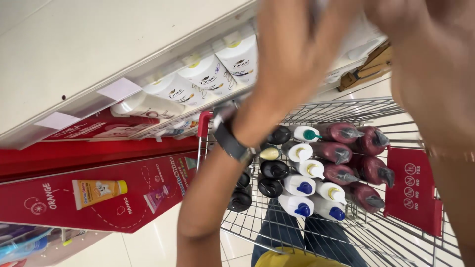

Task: Remove items from a convenience store shelf into a cart and wipe the shelf clean.

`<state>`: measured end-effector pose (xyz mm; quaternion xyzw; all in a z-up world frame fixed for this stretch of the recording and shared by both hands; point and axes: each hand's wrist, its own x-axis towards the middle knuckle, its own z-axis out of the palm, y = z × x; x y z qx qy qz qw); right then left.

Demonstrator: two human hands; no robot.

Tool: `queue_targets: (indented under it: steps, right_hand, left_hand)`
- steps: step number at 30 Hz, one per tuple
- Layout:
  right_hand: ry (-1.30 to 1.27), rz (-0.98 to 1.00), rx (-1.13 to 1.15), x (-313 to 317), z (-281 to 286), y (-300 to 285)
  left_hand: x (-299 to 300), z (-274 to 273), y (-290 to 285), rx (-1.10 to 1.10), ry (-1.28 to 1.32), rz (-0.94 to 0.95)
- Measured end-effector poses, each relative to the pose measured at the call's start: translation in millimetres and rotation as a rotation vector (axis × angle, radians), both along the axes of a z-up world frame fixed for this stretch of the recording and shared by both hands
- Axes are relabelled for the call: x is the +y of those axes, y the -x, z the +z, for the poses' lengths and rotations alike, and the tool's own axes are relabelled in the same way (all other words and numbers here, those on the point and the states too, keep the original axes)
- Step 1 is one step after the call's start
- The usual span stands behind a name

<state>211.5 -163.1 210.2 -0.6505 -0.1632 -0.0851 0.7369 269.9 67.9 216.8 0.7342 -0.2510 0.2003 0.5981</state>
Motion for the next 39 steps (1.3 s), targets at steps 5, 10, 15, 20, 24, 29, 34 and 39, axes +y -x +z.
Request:
queue_targets:
  steps: [5,10,15,20,24,29,34,39]
  right_hand:
    - [0.072,-0.101,0.052,31,-13,44]
    - [0.049,-0.135,0.254,14,-84,86]
    - [0.026,-0.1,0.473,-6,-172,102]
    - [0.081,-0.002,0.504,-15,-255,104]
    - [0.076,0.022,0.589,-13,-288,94]
    - [0.006,0.096,0.598,-17,-326,80]
    - [0.009,0.105,0.627,-14,-342,81]
    - [0.201,0.088,0.58,-10,-356,87]
  left_hand:
    - [-28,-42,74,0.014,-0.019,-0.16]
    - [-58,-126,116,0.376,-0.002,-0.249]
    - [-71,-201,140,0.487,-0.024,-0.237]
    - [-80,-288,152,0.635,-0.016,-0.17]
    - [-83,-324,156,0.732,-0.056,-0.09]
    - [-81,-339,149,0.689,-0.051,-0.018]
    - [-80,-349,146,0.702,-0.084,0.0]
    - [-74,-359,157,0.646,-0.094,0.037]
